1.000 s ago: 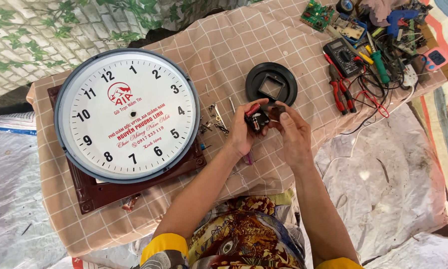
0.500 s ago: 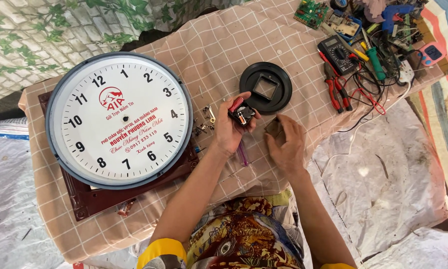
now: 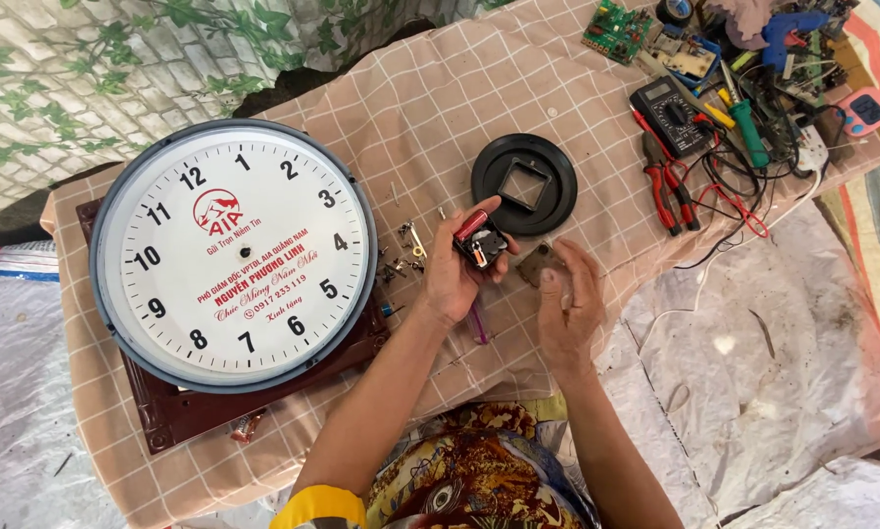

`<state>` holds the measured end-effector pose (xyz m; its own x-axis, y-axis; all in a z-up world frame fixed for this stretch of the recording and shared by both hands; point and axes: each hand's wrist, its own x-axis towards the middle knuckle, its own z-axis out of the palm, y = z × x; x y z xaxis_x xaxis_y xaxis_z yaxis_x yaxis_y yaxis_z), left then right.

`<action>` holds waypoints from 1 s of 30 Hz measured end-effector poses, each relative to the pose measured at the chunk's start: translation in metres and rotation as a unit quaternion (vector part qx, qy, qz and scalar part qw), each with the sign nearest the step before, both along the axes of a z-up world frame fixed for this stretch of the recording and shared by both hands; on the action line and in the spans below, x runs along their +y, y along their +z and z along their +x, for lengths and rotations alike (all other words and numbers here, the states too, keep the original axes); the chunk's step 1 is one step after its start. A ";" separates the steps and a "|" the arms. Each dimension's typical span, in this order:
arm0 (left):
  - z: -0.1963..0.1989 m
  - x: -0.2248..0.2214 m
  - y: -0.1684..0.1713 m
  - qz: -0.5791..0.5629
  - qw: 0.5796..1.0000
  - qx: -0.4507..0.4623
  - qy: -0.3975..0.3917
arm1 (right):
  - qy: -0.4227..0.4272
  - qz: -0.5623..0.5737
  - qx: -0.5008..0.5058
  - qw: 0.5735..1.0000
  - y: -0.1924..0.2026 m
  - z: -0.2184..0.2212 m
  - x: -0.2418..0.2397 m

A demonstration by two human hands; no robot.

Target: The person removes the back cover of a round wall clock and uses pliers to adjust a small metal tab on the clock's internal mechanism. The person holds the mechanism with one hand while manipulating the tab with the other.

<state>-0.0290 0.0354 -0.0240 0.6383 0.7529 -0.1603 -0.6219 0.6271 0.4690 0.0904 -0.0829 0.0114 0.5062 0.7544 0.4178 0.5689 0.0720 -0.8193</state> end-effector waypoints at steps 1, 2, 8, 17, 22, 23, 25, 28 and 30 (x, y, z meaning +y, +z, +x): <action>0.000 -0.002 0.003 -0.001 1.000 0.001 0.000 | 0.000 -0.001 0.001 1.000 0.007 -0.008 0.003; 0.001 -0.004 0.006 0.008 1.000 0.011 0.003 | 0.003 -0.001 0.118 0.993 0.015 -0.017 0.005; 0.004 -0.009 0.007 0.040 0.998 0.055 0.014 | 0.039 0.064 0.453 0.889 0.021 -0.039 0.028; 0.000 -0.008 0.002 -0.002 0.997 0.078 0.018 | 0.088 0.008 0.212 0.973 0.010 -0.031 0.034; -0.002 -0.010 0.018 -0.013 0.996 0.087 0.016 | 0.083 -0.059 0.063 0.993 0.019 -0.023 0.036; -0.001 -0.010 0.015 -0.012 0.996 0.092 0.016 | 0.097 -0.060 0.051 0.992 0.020 -0.021 0.037; 0.000 -0.010 0.011 -0.010 0.995 0.097 0.017 | 0.111 -0.061 0.039 0.991 0.025 -0.019 0.039; 0.001 -0.010 0.007 -0.020 0.995 0.100 0.013 | 0.111 -0.064 0.072 0.989 0.034 -0.020 0.040; 0.002 -0.010 0.004 -0.030 0.994 0.102 0.012 | 0.121 -0.061 0.059 0.989 0.033 -0.017 0.040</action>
<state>-0.0273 0.0253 -0.0199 0.5695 0.7533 -0.3289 -0.5336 0.6432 0.5492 0.0733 -0.0427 0.0443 0.3442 0.9006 0.2655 0.4475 0.0912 -0.8896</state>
